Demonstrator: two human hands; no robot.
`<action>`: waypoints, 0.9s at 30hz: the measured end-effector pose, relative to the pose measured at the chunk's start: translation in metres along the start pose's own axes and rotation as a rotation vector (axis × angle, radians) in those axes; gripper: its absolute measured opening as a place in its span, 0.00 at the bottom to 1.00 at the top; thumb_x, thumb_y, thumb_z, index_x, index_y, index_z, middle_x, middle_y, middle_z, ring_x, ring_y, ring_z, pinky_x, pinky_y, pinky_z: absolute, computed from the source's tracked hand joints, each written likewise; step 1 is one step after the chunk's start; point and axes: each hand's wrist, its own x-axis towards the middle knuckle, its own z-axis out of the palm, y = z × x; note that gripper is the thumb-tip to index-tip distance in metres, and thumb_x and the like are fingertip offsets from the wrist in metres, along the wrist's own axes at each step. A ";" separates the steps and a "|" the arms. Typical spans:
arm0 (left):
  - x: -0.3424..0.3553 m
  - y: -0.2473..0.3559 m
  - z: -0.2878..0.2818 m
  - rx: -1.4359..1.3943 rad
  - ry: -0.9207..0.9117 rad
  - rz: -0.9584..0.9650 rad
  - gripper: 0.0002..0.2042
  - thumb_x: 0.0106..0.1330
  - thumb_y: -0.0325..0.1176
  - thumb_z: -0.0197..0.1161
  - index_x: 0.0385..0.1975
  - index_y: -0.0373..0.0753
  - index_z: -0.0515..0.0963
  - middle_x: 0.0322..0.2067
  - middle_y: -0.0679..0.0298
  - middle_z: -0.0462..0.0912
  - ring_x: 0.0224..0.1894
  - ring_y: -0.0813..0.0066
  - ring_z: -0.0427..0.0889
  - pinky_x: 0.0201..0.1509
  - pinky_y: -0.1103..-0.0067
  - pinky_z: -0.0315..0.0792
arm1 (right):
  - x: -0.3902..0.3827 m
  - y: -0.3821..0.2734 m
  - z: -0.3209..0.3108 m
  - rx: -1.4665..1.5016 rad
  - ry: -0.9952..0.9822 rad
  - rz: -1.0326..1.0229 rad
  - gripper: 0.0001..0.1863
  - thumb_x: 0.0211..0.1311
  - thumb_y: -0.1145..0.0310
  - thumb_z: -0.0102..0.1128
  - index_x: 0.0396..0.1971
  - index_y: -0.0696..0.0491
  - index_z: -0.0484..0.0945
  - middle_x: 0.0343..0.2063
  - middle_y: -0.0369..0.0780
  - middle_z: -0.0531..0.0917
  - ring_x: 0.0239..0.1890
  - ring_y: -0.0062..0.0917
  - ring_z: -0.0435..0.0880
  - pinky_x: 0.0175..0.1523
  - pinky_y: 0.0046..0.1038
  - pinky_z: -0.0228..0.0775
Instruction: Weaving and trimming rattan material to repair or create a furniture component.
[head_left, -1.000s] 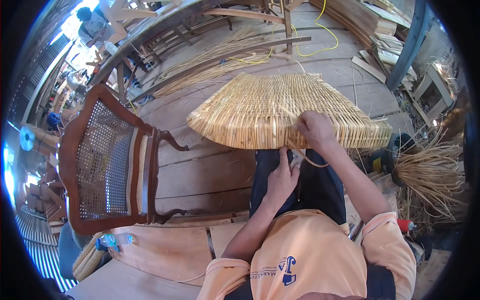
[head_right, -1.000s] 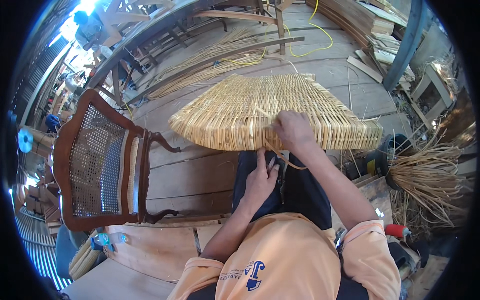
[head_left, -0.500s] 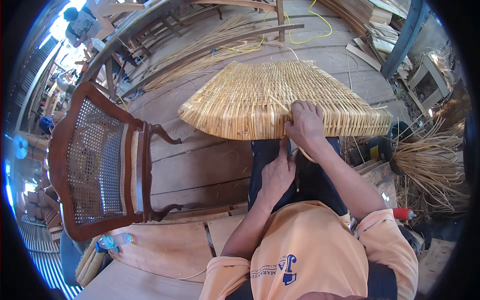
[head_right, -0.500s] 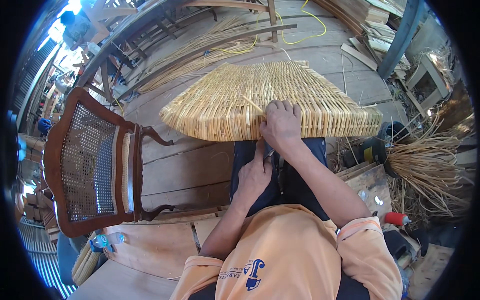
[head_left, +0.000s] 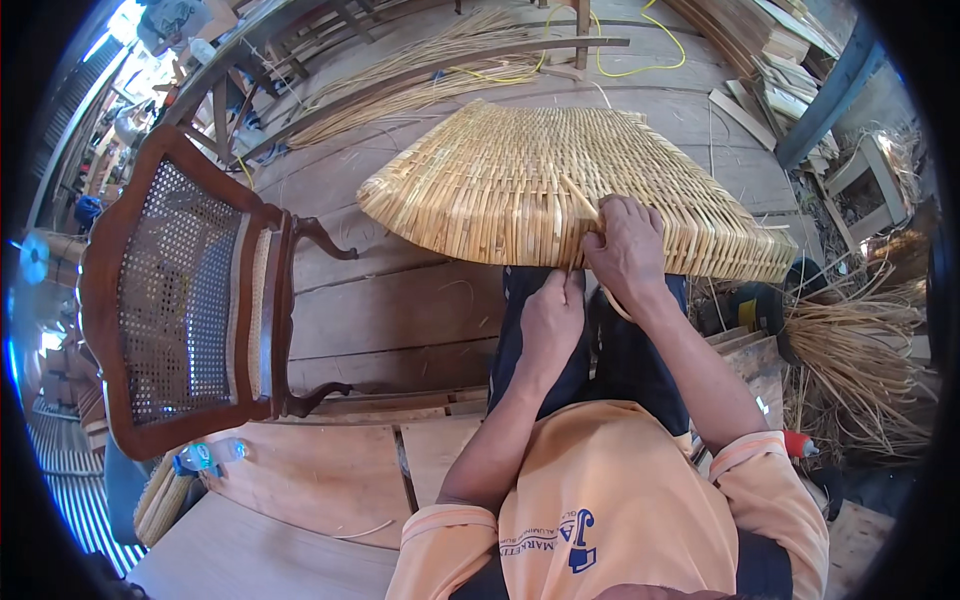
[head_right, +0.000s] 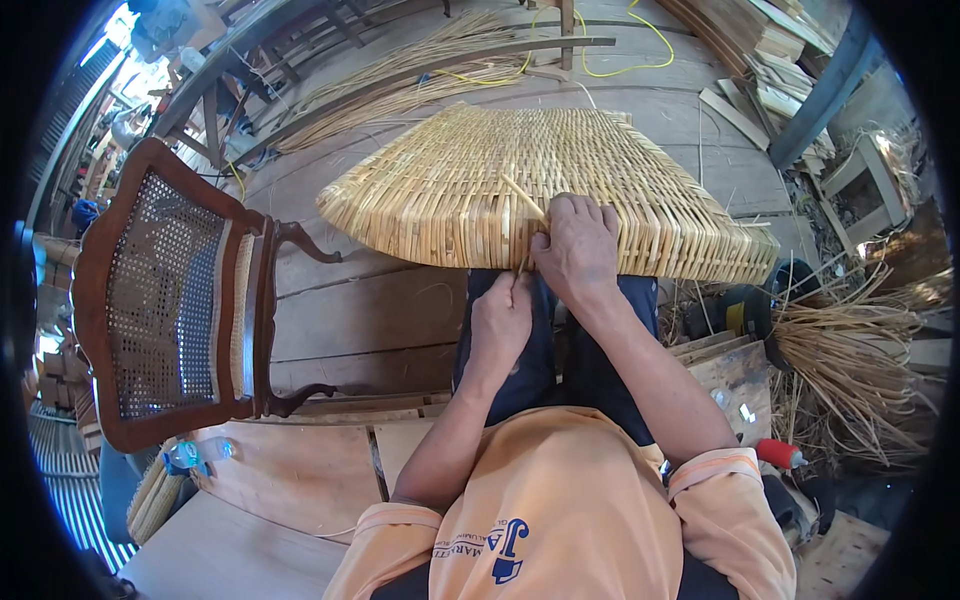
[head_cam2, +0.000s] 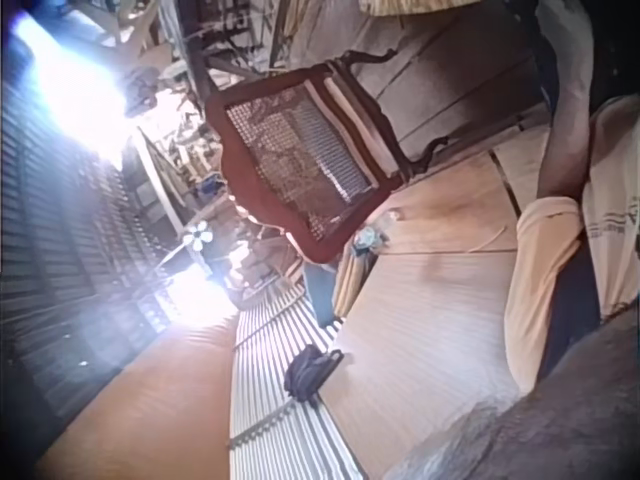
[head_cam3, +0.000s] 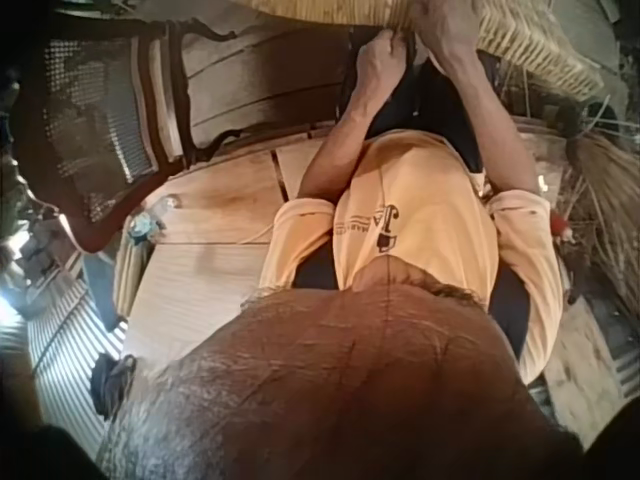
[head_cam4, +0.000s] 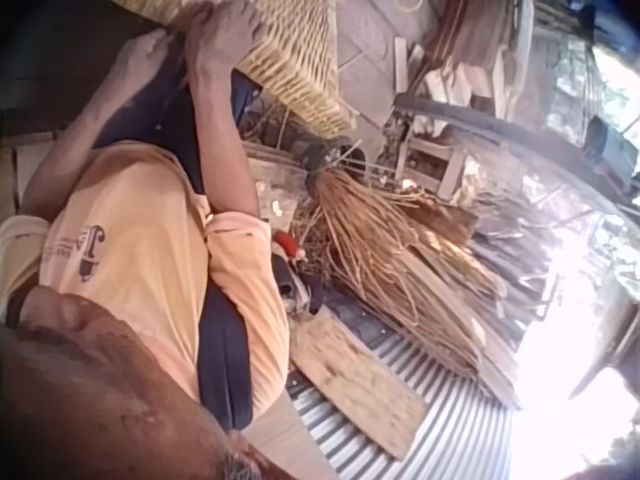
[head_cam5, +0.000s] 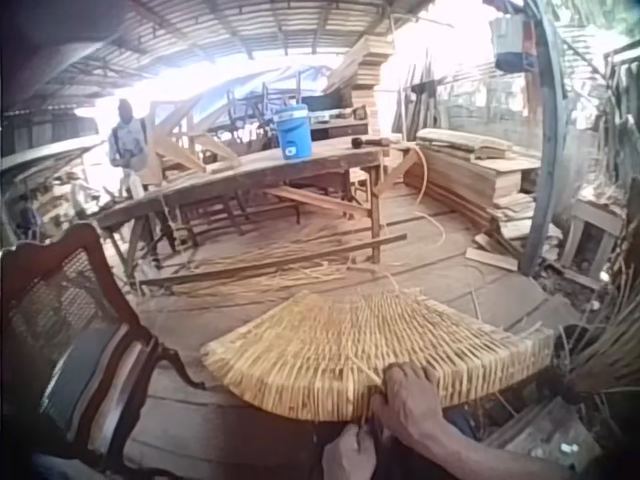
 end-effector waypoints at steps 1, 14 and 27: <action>0.001 0.000 0.002 -0.003 0.001 0.001 0.08 0.69 0.32 0.53 0.32 0.34 0.73 0.21 0.43 0.78 0.29 0.41 0.79 0.30 0.54 0.71 | 0.000 0.000 0.000 -0.001 0.025 -0.013 0.13 0.46 0.68 0.61 0.32 0.56 0.72 0.35 0.43 0.77 0.46 0.37 0.75 0.56 0.37 0.60; 0.011 0.013 0.029 -0.350 0.088 -0.274 0.15 0.74 0.36 0.46 0.32 0.30 0.72 0.22 0.46 0.78 0.25 0.48 0.79 0.31 0.62 0.71 | -0.003 0.002 -0.001 0.007 0.057 -0.033 0.13 0.47 0.67 0.60 0.33 0.56 0.73 0.36 0.43 0.77 0.45 0.36 0.75 0.55 0.36 0.60; 0.041 0.020 -0.045 0.718 -0.082 0.097 0.19 0.64 0.47 0.60 0.25 0.35 0.79 0.21 0.51 0.81 0.29 0.50 0.82 0.32 0.59 0.74 | -0.002 0.002 -0.005 0.042 0.066 -0.024 0.13 0.46 0.68 0.63 0.32 0.55 0.72 0.33 0.43 0.77 0.43 0.36 0.76 0.52 0.36 0.61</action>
